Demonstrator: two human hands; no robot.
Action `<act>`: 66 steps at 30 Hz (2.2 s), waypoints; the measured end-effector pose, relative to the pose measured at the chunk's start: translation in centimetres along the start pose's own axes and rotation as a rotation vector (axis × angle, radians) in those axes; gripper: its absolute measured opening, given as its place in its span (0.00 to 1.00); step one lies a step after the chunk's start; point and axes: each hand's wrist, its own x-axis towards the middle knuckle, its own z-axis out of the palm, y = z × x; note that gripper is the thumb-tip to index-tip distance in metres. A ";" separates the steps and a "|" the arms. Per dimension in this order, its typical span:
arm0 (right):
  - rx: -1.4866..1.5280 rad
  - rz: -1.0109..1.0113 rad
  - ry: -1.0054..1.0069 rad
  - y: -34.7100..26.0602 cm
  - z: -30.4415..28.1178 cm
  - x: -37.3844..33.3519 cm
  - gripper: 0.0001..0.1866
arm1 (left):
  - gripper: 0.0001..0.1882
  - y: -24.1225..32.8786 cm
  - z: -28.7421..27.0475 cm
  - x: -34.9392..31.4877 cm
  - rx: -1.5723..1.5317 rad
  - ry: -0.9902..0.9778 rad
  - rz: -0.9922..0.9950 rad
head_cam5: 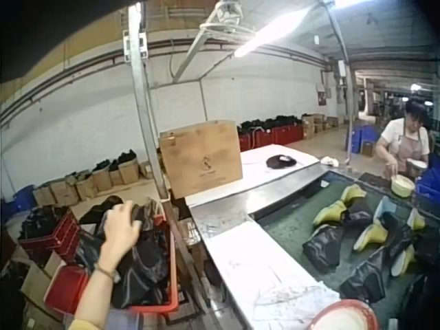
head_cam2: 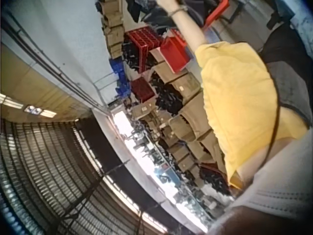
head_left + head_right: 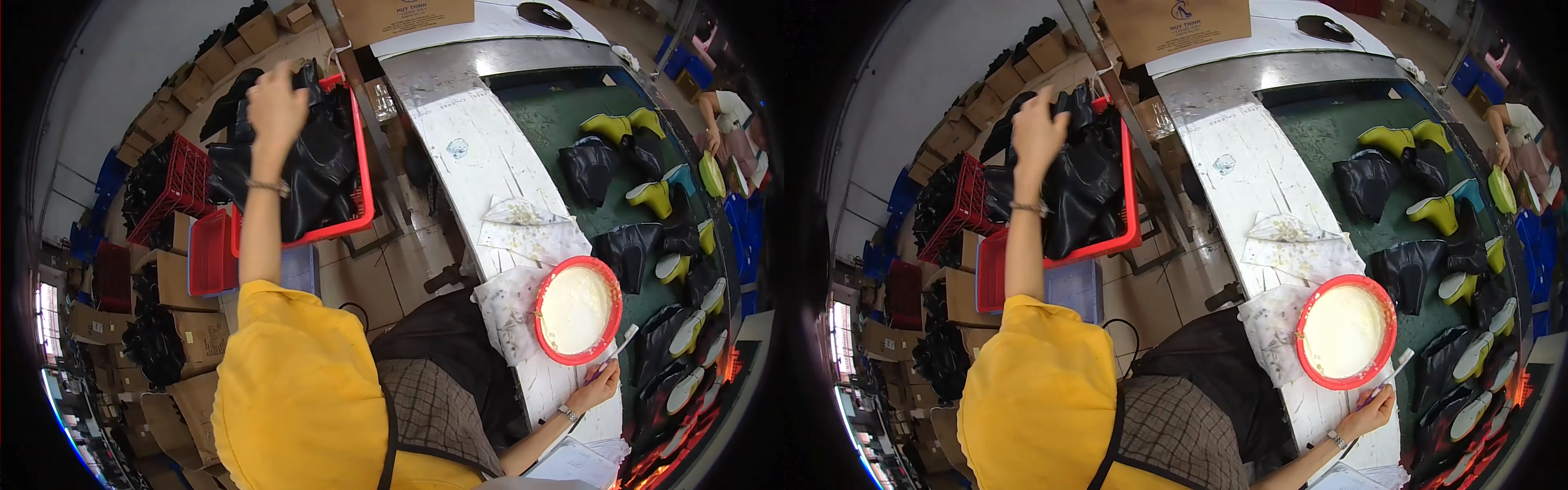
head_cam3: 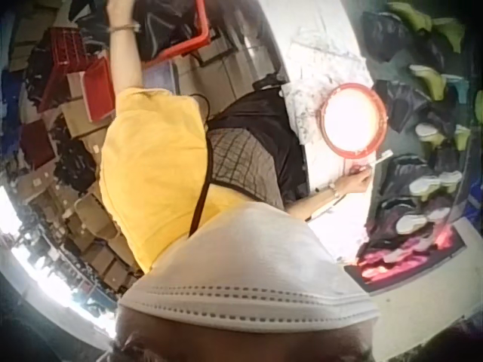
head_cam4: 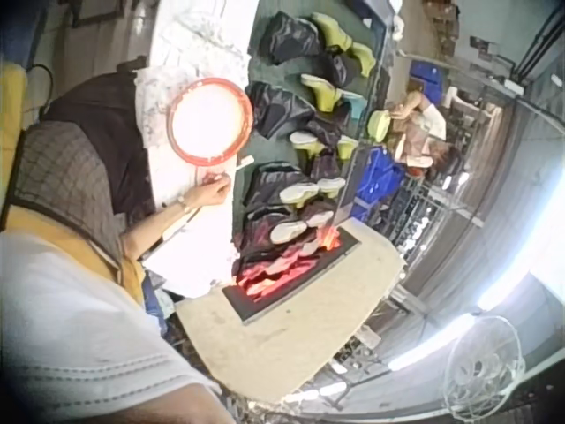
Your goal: The recorder is applying glue to the edges of black shoe uppers using a small brush at a factory workstation.
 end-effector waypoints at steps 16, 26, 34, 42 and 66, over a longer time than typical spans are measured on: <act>-0.025 0.042 0.185 0.3 0.2 0.5 0.13 | 0.17 -7.0 1.0 2.5 -0.551 0.156 -0.233; -0.533 -0.479 -0.202 -7.1 0.6 -1.5 0.10 | 0.11 12.9 -9.3 -1.0 -0.879 0.045 1.006; -1.161 -0.514 -0.228 -12.5 1.5 -4.9 0.08 | 0.04 25.4 1.8 -11.9 -0.871 -0.522 1.885; -0.976 -0.371 -0.249 -11.8 1.1 -6.2 0.09 | 0.53 30.4 4.1 -16.2 -0.986 -0.619 1.007; -0.110 0.034 -0.677 -15.2 7.3 -7.2 0.14 | 0.55 32.1 -8.4 -20.2 -1.510 -2.648 0.431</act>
